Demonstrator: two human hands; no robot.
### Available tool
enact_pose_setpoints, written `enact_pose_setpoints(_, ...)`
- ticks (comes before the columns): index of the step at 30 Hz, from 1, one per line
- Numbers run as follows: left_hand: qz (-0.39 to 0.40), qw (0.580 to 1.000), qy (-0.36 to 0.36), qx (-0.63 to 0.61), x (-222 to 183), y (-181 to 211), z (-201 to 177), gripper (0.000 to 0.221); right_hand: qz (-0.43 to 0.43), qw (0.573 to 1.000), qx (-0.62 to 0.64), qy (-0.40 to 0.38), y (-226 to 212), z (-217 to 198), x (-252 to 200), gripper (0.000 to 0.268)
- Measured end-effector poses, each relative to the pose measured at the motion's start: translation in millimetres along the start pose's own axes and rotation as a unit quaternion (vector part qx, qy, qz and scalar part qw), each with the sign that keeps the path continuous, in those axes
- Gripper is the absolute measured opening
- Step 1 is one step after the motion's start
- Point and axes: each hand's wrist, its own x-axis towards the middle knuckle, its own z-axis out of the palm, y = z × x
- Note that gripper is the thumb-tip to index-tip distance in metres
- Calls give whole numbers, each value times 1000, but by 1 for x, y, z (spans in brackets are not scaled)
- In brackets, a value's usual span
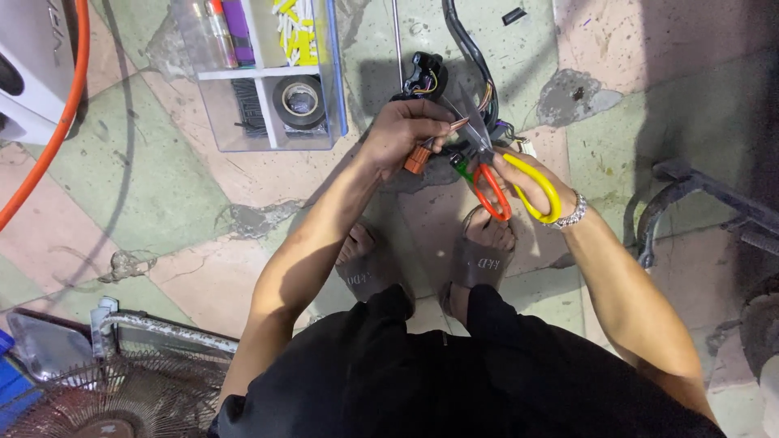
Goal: Repairing a motorcycle wiring harness by stripping, joining, and insulating wires using various tools.
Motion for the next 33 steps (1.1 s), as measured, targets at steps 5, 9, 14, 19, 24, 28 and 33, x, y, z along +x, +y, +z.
enact_pose_setpoints(5,20,998,-7,54,6,-7,-7,20,-5,998,45,54,-21,21,4,17)
enact_pose_setpoints(9,24,999,-18,42,4,22,9,19,12,993,67,95,-30,22,4,7)
enact_pose_setpoints(14,75,986,-63,132,27,56,22,13,23,971,-5,239,-73,29,13,16)
enact_pose_setpoints(19,98,988,-79,84,16,51,26,24,-93,956,-17,278,-71,33,13,10)
enact_pose_setpoints(24,161,979,-112,62,-20,15,45,37,-163,946,-84,269,-75,62,-6,69)
enact_pose_setpoints(28,282,959,12,-5,-50,-8,63,32,-138,950,107,260,-79,97,-6,57)
enact_pose_setpoints(33,291,956,33,1,-69,-36,50,32,-141,949,79,269,-59,120,-8,64)
